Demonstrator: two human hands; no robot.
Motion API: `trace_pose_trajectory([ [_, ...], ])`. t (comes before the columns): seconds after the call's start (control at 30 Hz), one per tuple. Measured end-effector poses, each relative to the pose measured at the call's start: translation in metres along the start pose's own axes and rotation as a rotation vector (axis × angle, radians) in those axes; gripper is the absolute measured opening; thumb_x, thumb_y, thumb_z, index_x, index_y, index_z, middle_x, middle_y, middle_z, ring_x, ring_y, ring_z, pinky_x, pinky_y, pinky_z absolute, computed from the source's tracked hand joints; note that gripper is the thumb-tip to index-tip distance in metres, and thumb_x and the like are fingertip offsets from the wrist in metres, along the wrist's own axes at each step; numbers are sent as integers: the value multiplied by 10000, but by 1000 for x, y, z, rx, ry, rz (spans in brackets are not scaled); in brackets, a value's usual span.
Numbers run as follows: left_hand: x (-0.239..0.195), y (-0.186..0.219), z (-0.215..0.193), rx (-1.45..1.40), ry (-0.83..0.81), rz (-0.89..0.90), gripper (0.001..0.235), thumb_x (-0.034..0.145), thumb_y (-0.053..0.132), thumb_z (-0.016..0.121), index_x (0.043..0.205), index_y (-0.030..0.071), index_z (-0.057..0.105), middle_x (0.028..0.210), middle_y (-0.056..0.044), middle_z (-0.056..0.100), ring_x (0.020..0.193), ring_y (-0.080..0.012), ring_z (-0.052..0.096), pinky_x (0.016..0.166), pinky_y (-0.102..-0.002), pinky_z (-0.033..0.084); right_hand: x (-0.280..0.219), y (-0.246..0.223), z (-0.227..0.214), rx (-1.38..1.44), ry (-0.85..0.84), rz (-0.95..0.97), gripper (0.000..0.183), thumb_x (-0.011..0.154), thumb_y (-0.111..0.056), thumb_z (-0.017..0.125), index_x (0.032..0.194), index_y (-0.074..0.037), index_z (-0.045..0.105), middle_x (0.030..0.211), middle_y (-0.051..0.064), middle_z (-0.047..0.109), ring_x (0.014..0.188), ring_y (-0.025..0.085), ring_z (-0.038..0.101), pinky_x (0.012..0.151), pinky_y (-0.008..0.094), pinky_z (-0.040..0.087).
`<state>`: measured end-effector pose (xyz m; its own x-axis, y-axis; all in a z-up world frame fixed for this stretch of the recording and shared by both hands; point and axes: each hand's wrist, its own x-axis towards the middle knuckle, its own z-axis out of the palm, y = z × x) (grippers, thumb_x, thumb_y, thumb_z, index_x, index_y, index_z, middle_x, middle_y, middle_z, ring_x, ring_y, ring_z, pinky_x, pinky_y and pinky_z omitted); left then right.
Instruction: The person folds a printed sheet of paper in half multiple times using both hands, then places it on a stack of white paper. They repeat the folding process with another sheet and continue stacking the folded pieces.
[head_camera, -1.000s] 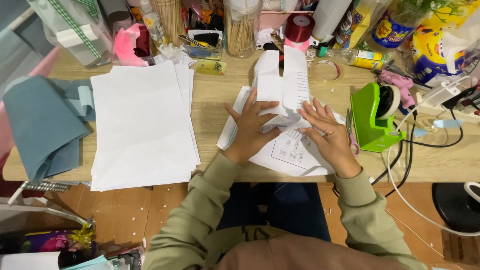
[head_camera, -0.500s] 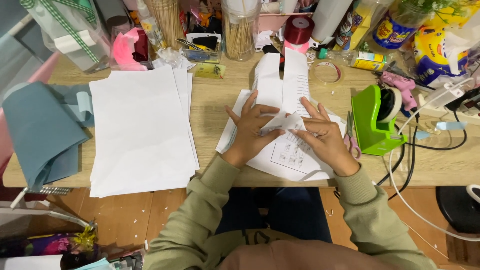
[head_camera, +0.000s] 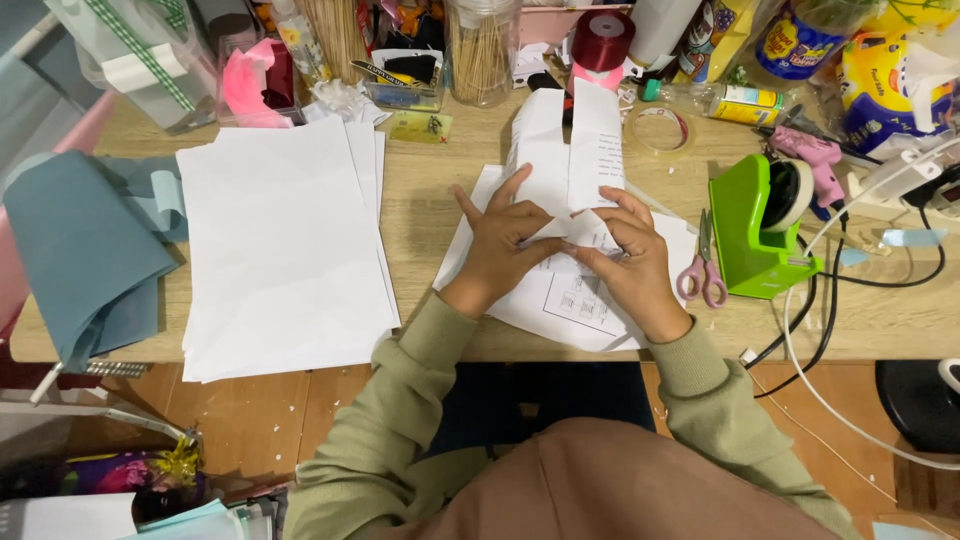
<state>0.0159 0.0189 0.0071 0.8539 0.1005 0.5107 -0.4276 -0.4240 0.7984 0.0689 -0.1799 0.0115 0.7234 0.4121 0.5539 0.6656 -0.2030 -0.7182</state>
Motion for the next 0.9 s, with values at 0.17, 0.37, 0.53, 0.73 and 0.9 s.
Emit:
trace_pose_trajectory([
  [0.17,2,-4,-1,-103,-47,8,56,847,239,850,866,211,805,891,35,752,1388,-171,488,1246,-463,-163,2,-5,1,-18,1,-9,234,802,-200,914,939,-75,771,1057,53,741,1296,331,535,1171,510,339],
  [0.37,4,2,-20,278,-273,114,816,770,209,894,1465,158,470,1523,-102,506,1504,-324,331,1277,-544,123,3,-12,1,0,18,-20,235,805,-191,904,942,-75,753,1068,60,730,1298,329,526,1157,502,337],
  [0.53,-1,-18,-9,419,-212,192,795,800,316,875,1457,131,467,1417,-79,603,1436,-262,453,1262,-419,283,0,-12,9,-30,64,-48,266,812,-205,911,979,-75,749,1066,61,719,1283,320,514,1156,496,335],
  [0.73,-2,-13,-10,370,-174,220,715,758,188,905,1356,120,520,1424,-54,601,1434,-264,460,1267,-421,267,-4,-16,-5,96,-48,-53,361,792,-186,876,1082,-76,692,1172,97,737,1389,383,485,1186,536,282],
  [0.9,-2,-18,-3,316,-115,296,525,749,162,905,1149,135,566,1387,-34,622,1408,-261,490,1256,-399,286,0,-28,-1,94,-58,0,93,840,-148,831,844,-124,741,1077,45,784,1398,300,527,1196,483,282],
])
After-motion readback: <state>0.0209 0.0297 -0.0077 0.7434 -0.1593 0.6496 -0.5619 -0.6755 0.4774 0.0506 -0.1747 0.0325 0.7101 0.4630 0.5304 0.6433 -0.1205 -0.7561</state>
